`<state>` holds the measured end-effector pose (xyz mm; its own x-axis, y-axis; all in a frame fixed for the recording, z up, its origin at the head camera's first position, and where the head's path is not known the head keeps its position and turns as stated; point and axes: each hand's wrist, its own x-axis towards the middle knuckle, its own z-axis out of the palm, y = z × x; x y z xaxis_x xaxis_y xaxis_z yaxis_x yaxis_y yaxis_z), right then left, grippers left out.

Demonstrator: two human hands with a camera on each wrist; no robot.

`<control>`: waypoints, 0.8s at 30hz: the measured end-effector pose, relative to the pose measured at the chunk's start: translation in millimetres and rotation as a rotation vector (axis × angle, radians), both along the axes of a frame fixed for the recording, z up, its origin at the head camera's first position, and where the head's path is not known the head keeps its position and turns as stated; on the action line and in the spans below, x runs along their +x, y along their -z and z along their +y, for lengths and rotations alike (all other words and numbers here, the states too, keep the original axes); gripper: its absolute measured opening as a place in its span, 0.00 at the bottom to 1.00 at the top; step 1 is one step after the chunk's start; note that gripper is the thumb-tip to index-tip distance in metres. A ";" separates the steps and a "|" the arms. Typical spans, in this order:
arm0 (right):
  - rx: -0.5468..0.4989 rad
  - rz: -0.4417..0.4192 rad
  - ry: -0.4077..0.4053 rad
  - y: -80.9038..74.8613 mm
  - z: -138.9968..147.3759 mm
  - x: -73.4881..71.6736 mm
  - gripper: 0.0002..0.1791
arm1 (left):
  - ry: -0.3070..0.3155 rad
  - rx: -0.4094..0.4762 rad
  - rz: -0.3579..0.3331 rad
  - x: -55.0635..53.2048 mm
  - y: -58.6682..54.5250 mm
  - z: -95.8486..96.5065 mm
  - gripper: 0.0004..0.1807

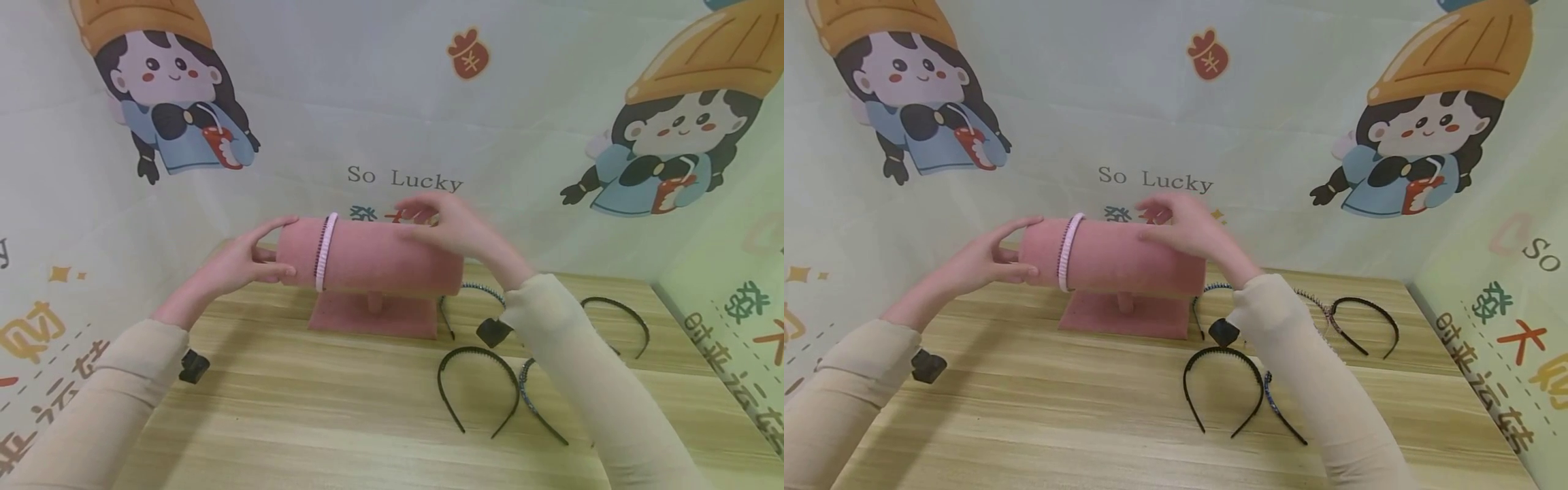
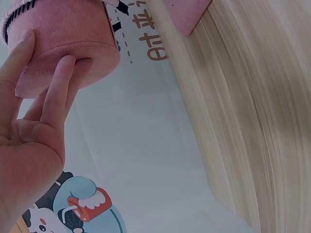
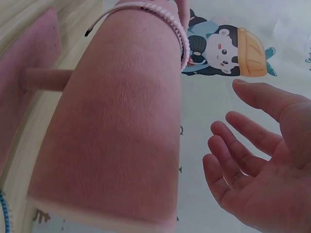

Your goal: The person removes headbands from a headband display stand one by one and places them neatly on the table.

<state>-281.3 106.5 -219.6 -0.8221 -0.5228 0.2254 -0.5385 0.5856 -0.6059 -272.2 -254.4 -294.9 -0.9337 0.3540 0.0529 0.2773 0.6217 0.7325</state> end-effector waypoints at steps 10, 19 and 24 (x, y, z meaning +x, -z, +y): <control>-0.027 0.037 -0.055 13.0 -23.9 -11.4 0.31 | -0.003 -0.005 0.003 1.7 -1.0 0.2 0.48; 0.005 0.117 -0.112 26.6 -44.9 -26.2 0.34 | -0.001 0.018 0.002 1.3 0.4 1.0 0.48; 0.000 0.139 -0.143 29.8 -59.9 -28.9 0.33 | 0.004 0.018 0.003 0.5 0.2 0.6 0.48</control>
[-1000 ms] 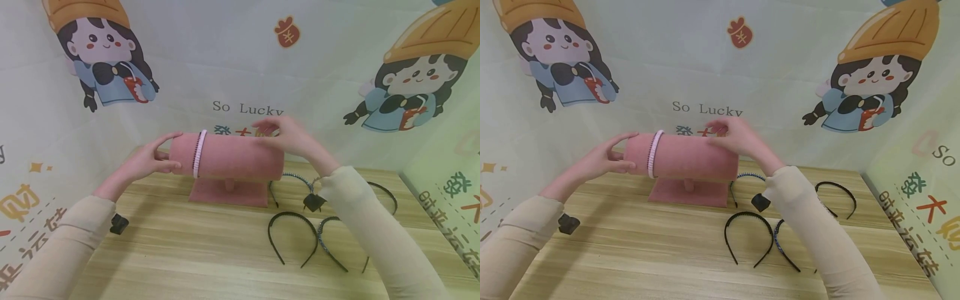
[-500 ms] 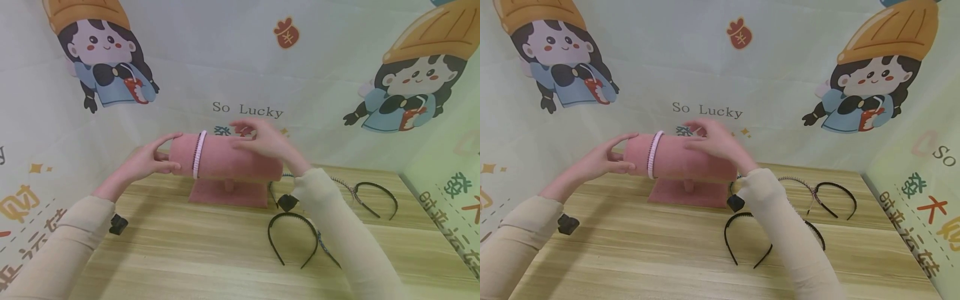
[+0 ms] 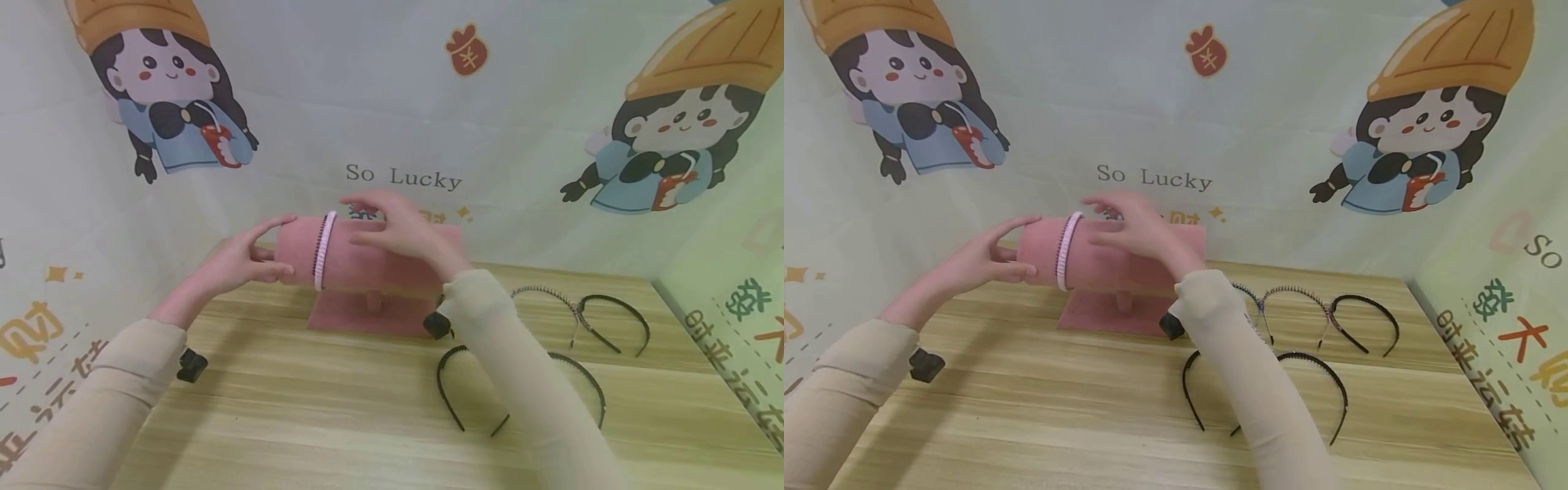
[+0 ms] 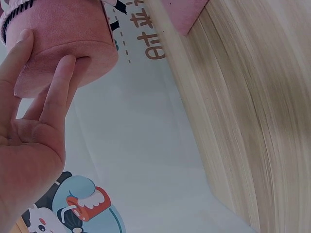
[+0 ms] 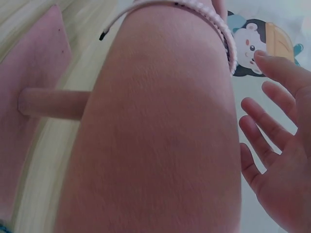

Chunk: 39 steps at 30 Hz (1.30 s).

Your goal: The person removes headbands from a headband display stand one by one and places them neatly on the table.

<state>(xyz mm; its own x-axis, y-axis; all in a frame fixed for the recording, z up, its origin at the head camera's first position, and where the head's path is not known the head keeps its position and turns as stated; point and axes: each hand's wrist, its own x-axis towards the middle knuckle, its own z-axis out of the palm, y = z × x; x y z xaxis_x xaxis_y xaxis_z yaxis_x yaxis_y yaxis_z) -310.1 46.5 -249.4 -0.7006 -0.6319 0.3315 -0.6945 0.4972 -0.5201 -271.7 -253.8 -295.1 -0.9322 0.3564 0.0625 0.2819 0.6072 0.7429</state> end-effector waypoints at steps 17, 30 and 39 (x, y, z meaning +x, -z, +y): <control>0.245 0.104 0.084 7.1 -28.4 6.5 0.30 | -0.019 -0.017 0.010 -0.8 1.2 1.2 0.47; 0.227 0.098 0.091 10.9 -31.5 9.7 0.24 | -0.027 -0.016 -0.009 1.0 -0.4 1.0 0.47; 0.078 0.027 0.084 16.2 -28.6 9.2 0.17 | -0.026 -0.018 -0.017 0.1 0.0 0.0 0.48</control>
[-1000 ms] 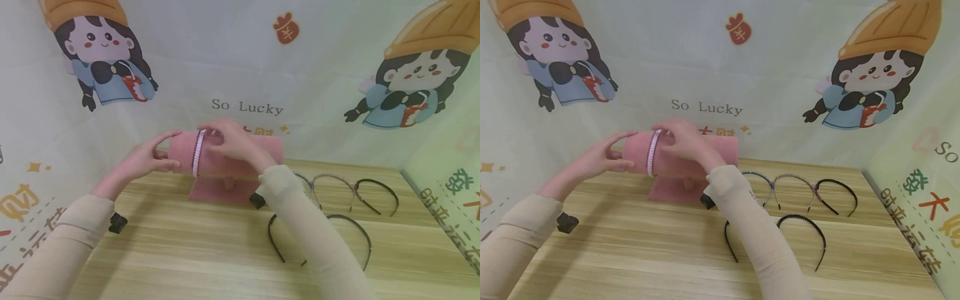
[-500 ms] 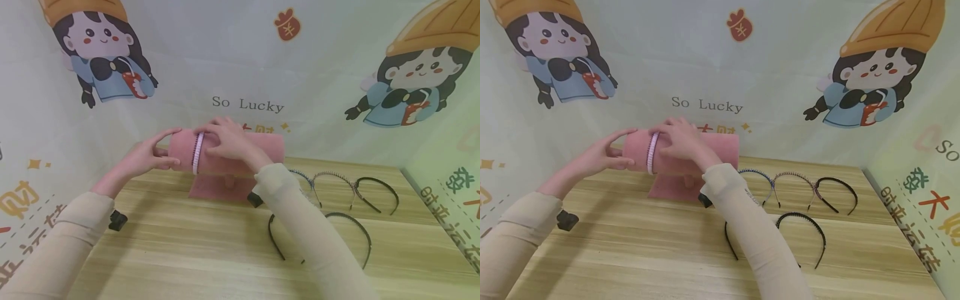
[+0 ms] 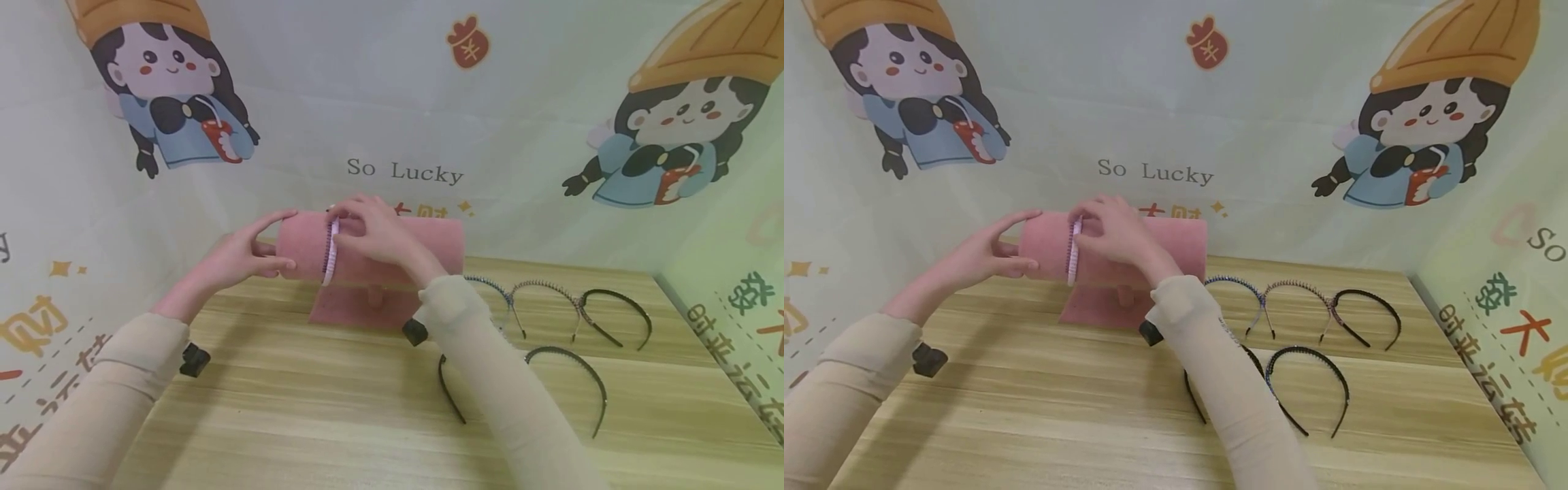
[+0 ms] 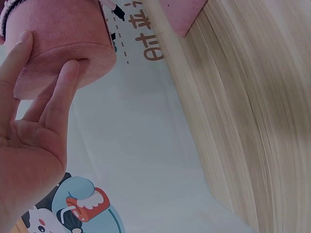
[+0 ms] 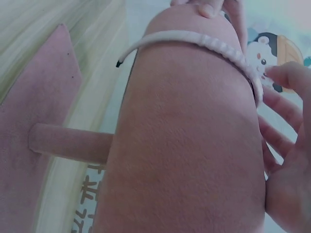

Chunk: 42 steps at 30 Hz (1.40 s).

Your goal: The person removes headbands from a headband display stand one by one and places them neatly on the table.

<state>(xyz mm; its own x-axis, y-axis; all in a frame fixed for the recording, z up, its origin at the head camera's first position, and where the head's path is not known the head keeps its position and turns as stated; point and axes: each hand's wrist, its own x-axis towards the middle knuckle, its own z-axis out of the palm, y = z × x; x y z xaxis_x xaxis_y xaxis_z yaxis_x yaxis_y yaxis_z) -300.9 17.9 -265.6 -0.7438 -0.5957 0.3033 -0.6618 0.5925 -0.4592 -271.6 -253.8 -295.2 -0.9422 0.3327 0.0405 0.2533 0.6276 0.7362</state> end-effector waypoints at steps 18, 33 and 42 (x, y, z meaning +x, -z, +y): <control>-0.112 0.028 0.065 9.4 -7.0 2.2 0.23 | 0.003 0.003 0.005 -0.4 -0.6 1.9 0.47; -0.263 -0.197 0.005 4.0 0.9 10.8 0.39 | 0.002 -0.002 0.000 -0.9 2.1 1.6 0.48; -0.307 -0.260 0.071 3.5 3.3 27.1 0.37 | 0.008 0.004 0.004 -1.7 0.6 -0.8 0.49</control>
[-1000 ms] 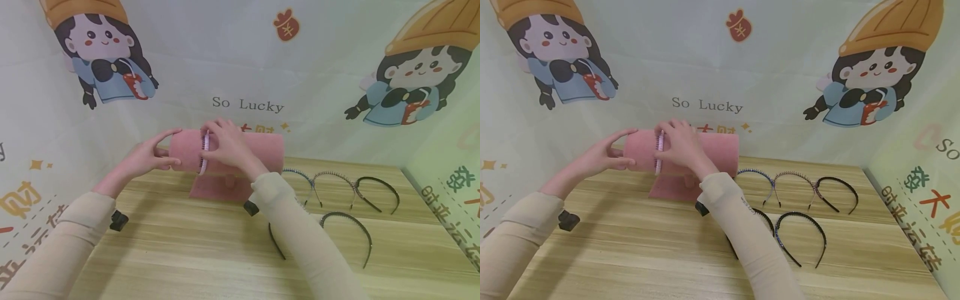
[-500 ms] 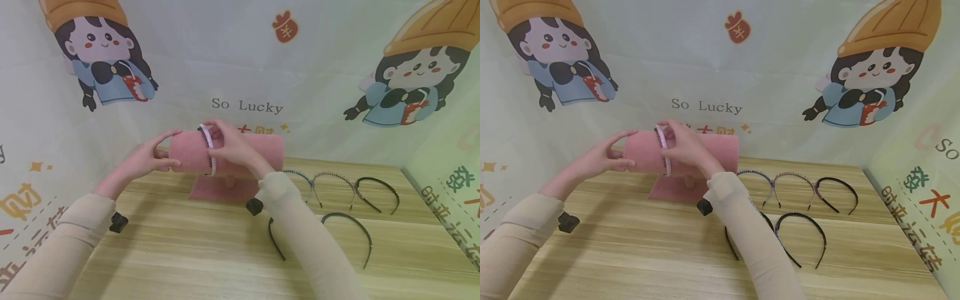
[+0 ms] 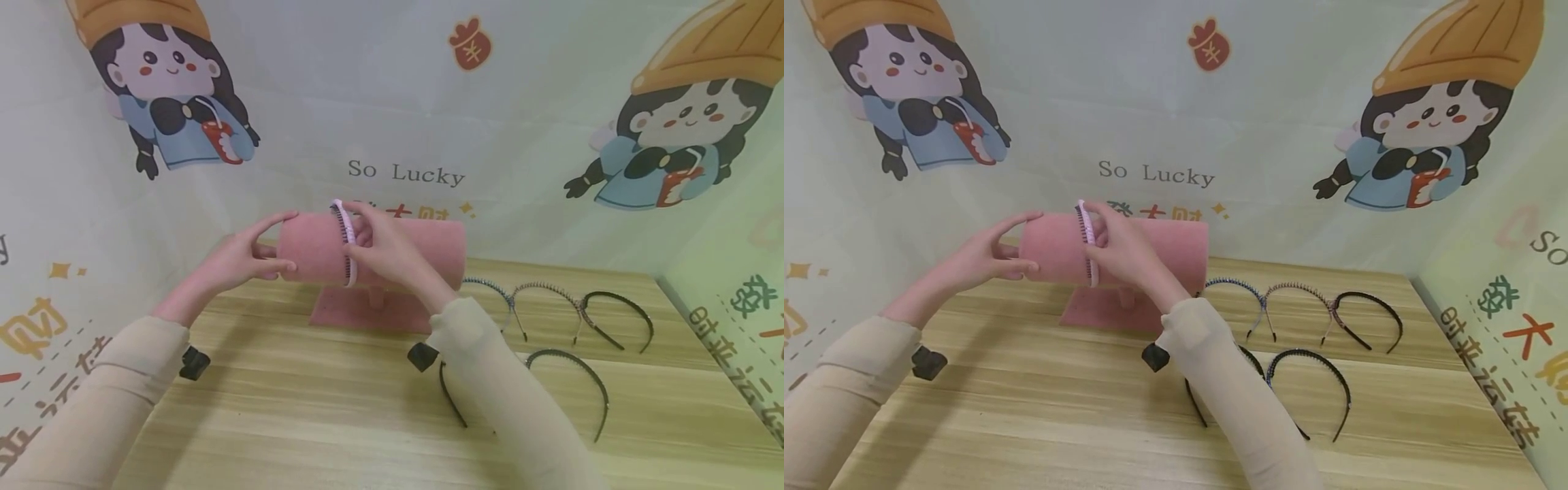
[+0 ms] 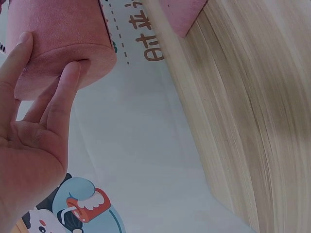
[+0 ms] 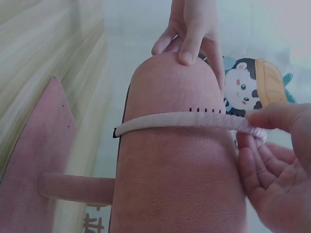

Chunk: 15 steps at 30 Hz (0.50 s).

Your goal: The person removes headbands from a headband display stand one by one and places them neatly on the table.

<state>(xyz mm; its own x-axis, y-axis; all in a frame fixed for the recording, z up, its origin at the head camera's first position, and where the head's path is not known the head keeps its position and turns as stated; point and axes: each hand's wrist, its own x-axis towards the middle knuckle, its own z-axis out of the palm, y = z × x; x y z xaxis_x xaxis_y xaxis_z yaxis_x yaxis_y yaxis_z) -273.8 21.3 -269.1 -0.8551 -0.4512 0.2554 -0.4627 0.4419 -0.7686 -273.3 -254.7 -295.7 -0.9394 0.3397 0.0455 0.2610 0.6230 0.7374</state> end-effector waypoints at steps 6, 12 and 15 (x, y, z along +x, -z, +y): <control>0.046 -0.011 0.031 -1.4 5.1 10.0 0.35 | -0.003 -0.001 0.003 0.5 -0.6 0.2 0.49; 0.053 -0.036 0.052 -2.4 13.5 14.3 0.38 | -0.009 -0.012 0.015 -0.7 0.3 0.7 0.48; 0.038 -0.026 0.075 0.4 16.3 14.7 0.39 | -0.007 -0.015 0.011 0.3 -0.4 0.9 0.48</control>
